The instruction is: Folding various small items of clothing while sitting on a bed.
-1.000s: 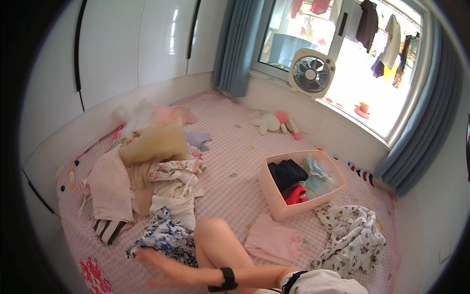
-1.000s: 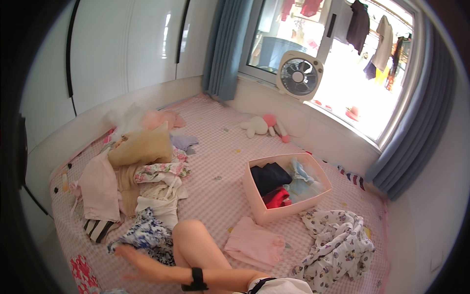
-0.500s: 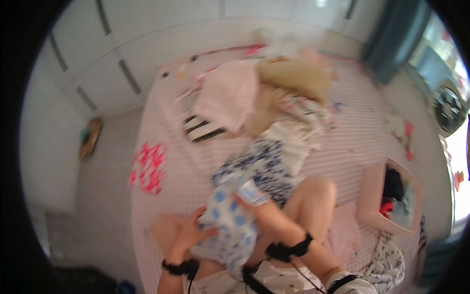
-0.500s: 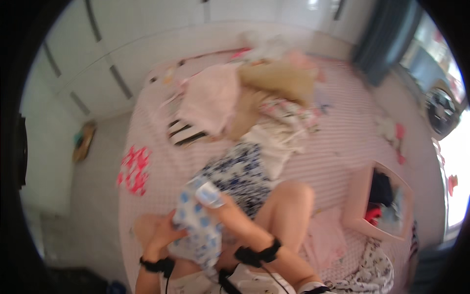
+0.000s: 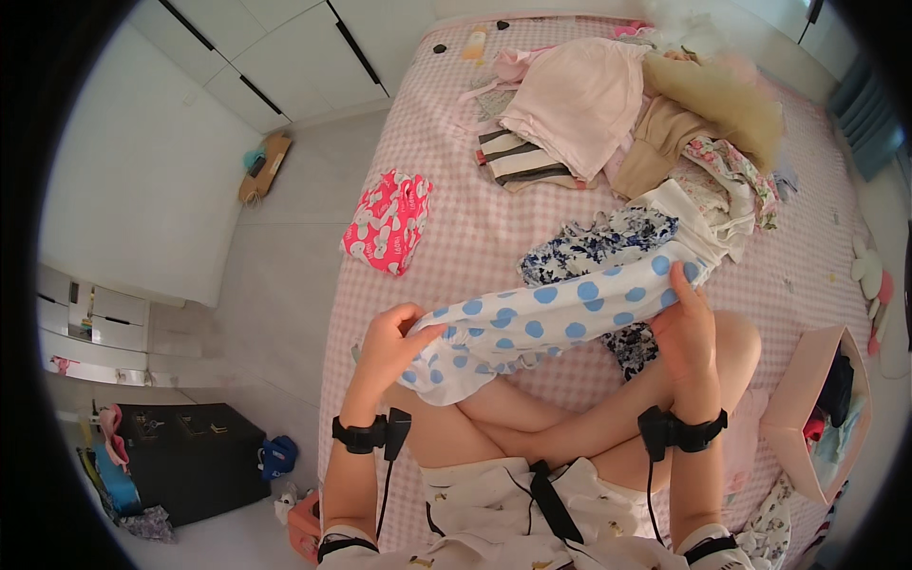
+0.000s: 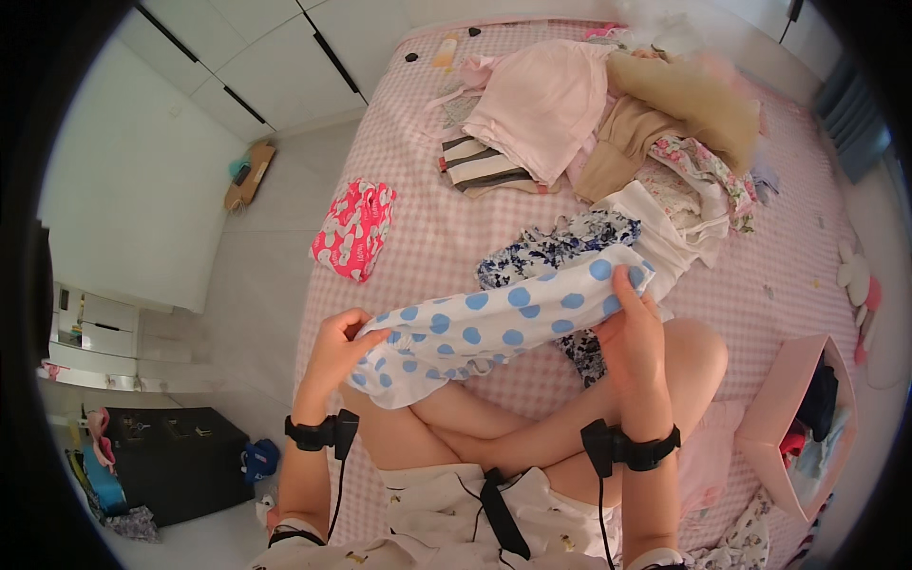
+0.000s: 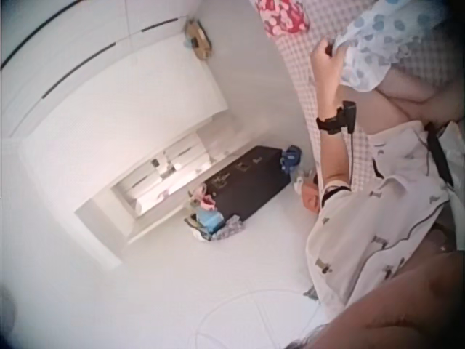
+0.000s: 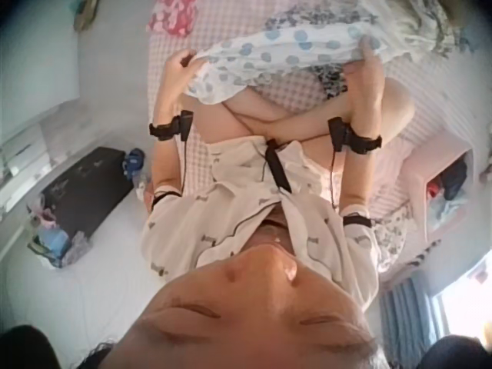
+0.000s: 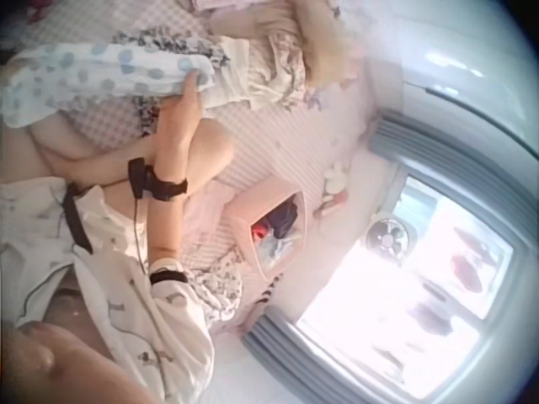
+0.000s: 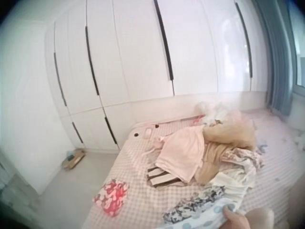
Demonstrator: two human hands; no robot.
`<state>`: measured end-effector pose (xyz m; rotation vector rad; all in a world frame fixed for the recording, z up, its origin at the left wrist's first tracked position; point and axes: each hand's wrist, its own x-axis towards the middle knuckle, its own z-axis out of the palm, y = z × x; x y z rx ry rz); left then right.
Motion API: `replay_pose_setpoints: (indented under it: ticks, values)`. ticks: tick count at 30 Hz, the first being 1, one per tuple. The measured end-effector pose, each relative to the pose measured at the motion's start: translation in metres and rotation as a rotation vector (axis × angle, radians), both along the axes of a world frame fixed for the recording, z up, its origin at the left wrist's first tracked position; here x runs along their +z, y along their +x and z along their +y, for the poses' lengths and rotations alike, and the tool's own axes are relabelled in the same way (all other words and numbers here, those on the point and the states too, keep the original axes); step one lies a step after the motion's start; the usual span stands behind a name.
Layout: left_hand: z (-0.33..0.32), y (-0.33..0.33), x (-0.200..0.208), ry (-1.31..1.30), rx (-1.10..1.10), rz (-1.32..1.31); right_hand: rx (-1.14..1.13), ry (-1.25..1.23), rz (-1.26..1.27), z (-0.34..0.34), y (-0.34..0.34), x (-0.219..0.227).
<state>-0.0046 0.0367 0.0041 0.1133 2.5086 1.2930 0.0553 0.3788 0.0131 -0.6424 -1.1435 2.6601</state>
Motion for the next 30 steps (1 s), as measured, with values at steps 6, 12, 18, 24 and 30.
replay_pose_setpoints:
  ticks: [6, 12, 18, 24, 30]
  values:
    - [-0.019, 0.009, 0.01, 0.1, 0.043, -0.019, 0.019, -0.031, -0.013, 0.001, 0.001, 0.003]
    - [-0.056, 0.014, 0.018, 0.323, 0.229, 0.055, 0.188, -0.202, 0.239, -0.014, -0.023, -0.033]
    - [-0.126, 0.049, -0.062, -0.224, 0.268, 0.206, 0.524, 0.044, -0.397, -0.116, 0.003, -0.117]
    - [-0.11, 0.075, -0.046, 0.057, 0.48, -0.275, 0.647, 0.1, -0.419, -0.16, 0.018, -0.142]
    - [-0.069, 0.068, -0.03, 0.473, 0.523, -0.063, 0.585, 0.103, -0.268, -0.147, 0.007, -0.099]
